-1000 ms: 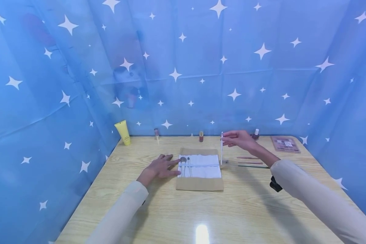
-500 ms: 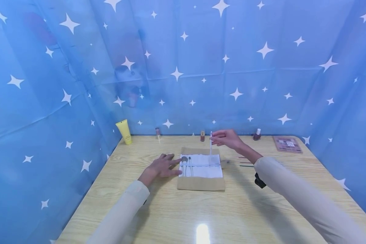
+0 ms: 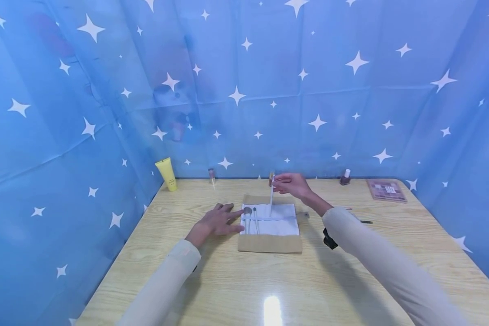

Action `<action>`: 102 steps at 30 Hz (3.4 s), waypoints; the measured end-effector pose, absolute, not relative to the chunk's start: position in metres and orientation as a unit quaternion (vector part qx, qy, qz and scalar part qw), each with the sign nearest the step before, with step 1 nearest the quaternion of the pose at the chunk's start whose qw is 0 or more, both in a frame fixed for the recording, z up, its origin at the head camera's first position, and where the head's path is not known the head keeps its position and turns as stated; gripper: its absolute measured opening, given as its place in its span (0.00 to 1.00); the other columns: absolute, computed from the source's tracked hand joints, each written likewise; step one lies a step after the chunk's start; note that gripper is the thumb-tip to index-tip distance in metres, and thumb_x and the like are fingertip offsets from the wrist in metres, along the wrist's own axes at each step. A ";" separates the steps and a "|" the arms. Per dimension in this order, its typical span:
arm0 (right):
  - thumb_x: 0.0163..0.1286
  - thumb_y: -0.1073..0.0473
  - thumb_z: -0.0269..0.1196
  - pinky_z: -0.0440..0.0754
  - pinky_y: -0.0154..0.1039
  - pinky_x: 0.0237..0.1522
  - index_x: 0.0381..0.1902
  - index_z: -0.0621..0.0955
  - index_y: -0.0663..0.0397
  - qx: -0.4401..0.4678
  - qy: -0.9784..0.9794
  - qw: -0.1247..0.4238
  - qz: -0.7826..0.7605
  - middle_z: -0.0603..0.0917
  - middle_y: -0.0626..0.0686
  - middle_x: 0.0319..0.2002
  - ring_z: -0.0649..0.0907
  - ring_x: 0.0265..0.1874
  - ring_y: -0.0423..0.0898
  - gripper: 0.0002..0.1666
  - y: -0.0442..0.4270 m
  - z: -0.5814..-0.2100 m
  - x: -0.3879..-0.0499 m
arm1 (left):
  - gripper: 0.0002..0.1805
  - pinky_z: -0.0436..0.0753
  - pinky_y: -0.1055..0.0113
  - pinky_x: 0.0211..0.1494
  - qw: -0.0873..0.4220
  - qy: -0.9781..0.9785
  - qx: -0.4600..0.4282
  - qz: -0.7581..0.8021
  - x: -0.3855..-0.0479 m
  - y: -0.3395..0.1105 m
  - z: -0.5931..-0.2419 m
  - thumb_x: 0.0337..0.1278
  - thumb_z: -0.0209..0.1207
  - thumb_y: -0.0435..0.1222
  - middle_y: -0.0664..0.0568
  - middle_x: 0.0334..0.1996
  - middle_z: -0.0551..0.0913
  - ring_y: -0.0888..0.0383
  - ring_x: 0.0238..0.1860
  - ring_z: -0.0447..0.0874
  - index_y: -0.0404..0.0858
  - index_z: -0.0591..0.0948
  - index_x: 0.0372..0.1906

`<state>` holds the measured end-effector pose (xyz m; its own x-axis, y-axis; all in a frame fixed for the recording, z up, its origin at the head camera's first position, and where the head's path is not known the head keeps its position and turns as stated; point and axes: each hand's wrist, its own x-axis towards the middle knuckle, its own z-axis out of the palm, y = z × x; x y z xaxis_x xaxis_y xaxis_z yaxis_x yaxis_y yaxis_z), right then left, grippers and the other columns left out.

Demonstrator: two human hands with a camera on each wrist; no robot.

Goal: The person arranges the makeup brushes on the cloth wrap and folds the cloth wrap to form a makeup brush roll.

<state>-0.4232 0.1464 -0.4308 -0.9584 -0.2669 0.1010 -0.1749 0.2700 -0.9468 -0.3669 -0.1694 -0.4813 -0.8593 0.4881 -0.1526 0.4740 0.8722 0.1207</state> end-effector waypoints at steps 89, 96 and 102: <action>0.72 0.64 0.69 0.84 0.35 0.41 0.48 0.89 0.66 -0.262 0.879 0.090 -0.388 0.91 0.58 0.44 0.89 0.45 0.50 0.12 0.163 -0.471 -0.384 | 0.40 0.65 0.35 0.74 0.090 0.963 0.247 0.056 -0.363 -0.168 -0.479 0.71 0.50 0.68 0.44 0.82 0.54 0.37 0.80 0.53 0.59 0.62 0.81; 0.70 0.66 0.69 0.87 0.39 0.46 0.46 0.88 0.70 -0.288 0.872 0.072 -0.390 0.91 0.61 0.43 0.90 0.45 0.56 0.11 0.173 -0.468 -0.380 | 0.40 0.65 0.35 0.74 0.089 0.963 0.248 0.058 -0.363 -0.168 -0.479 0.71 0.50 0.67 0.42 0.82 0.55 0.36 0.79 0.54 0.57 0.64 0.81; 0.70 0.65 0.70 0.87 0.37 0.45 0.47 0.88 0.69 -0.286 0.877 0.066 -0.381 0.91 0.59 0.42 0.90 0.45 0.53 0.12 0.190 -0.467 -0.377 | 0.40 0.65 0.36 0.74 0.088 0.963 0.249 0.050 -0.364 -0.168 -0.480 0.70 0.48 0.69 0.44 0.83 0.55 0.37 0.80 0.53 0.60 0.62 0.81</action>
